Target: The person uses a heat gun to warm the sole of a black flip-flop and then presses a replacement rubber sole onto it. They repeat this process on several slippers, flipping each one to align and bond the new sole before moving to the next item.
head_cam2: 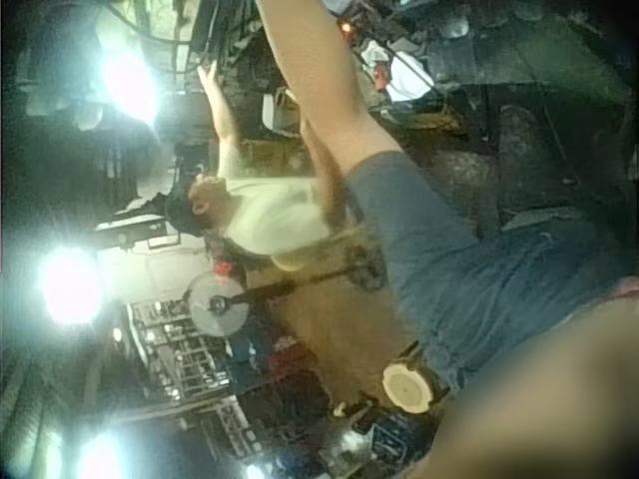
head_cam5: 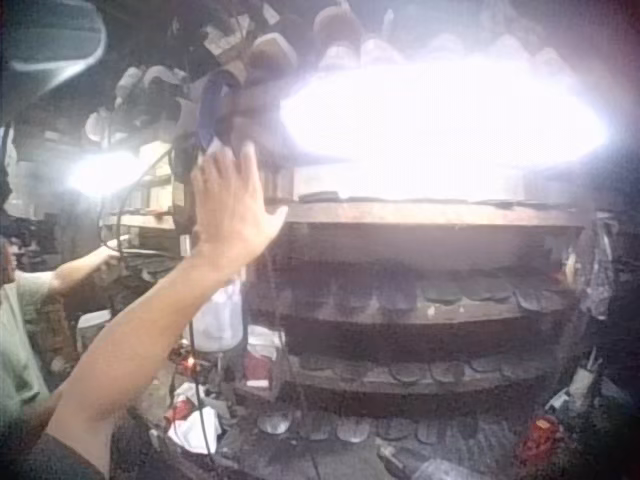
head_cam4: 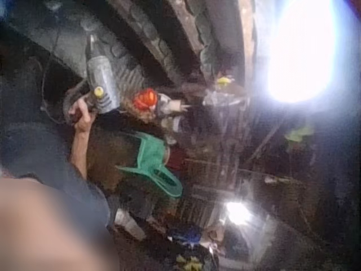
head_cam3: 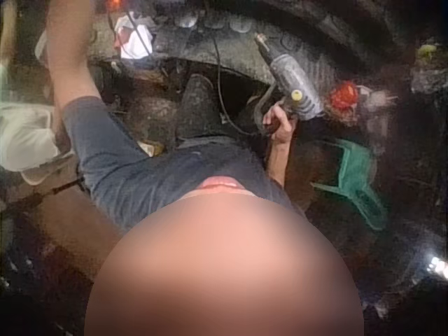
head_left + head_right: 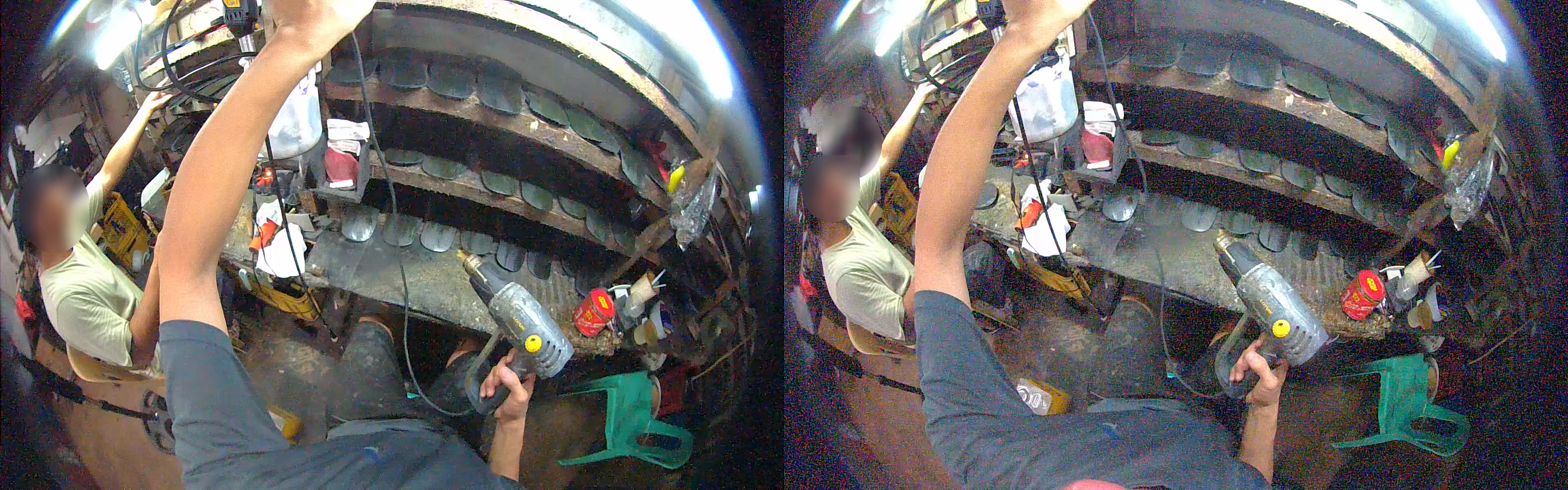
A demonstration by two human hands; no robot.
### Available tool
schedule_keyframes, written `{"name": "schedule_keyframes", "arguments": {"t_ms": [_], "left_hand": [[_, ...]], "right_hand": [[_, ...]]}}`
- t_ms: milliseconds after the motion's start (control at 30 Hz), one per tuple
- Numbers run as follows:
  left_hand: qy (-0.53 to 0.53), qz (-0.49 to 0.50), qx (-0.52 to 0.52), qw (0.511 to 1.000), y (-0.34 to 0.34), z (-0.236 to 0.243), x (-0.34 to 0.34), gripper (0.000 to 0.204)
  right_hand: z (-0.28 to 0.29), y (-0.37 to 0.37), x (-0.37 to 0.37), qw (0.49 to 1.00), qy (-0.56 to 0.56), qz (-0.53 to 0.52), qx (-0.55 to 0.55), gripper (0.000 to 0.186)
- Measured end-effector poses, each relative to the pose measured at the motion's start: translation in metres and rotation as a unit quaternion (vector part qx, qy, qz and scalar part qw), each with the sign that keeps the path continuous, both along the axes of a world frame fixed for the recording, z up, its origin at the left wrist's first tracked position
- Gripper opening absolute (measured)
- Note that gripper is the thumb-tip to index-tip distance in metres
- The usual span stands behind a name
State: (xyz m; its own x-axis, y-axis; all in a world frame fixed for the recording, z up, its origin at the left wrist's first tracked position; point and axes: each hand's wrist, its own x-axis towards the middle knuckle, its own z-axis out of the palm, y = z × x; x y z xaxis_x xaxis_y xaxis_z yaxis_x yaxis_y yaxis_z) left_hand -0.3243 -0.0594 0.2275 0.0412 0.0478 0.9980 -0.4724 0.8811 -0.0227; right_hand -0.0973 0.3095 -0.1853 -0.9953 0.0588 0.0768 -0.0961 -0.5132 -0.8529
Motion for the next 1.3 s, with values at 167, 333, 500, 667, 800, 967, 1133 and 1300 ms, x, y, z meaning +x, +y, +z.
{"name": "schedule_keyframes", "arguments": {"t_ms": [167, 333, 500, 667, 800, 967, 1133, 1300], "left_hand": [[-0.093, -0.084, 0.020, 0.992, -0.007, -0.003, -0.024, 0.081], [0.052, -0.084, -0.023, 0.995, -0.014, 0.006, -0.049, 0.077], [0.098, -0.032, -0.015, 0.995, -0.020, 0.011, -0.048, 0.074], [0.093, -0.119, -0.014, 0.988, -0.028, 0.029, -0.031, 0.041], [0.035, -0.196, 0.009, 0.980, -0.037, 0.037, -0.030, 0.017], [0.068, -0.188, -0.036, 0.979, -0.049, 0.040, -0.033, 0.011], [0.021, -0.207, -0.018, 0.978, -0.050, 0.032, -0.029, 0.022], [0.036, -0.094, -0.122, 0.987, -0.049, 0.011, -0.019, 0.041]], "right_hand": [[0.001, -0.002, -0.002, 1.000, -0.013, 0.000, -0.015, 0.034], [0.006, 0.001, -0.001, 1.000, -0.009, 0.005, -0.005, 0.034], [0.004, 0.001, -0.001, 1.000, -0.013, 0.004, -0.019, 0.034], [0.002, 0.000, -0.003, 1.000, -0.012, 0.011, -0.025, 0.034], [0.006, 0.001, -0.002, 1.000, -0.014, 0.014, 0.016, 0.035], [0.009, -0.001, 0.002, 0.999, -0.024, 0.009, 0.022, 0.036], [0.006, -0.003, 0.001, 0.999, -0.032, -0.006, 0.010, 0.035], [0.004, -0.001, -0.002, 1.000, -0.027, 0.010, -0.002, 0.034]]}}
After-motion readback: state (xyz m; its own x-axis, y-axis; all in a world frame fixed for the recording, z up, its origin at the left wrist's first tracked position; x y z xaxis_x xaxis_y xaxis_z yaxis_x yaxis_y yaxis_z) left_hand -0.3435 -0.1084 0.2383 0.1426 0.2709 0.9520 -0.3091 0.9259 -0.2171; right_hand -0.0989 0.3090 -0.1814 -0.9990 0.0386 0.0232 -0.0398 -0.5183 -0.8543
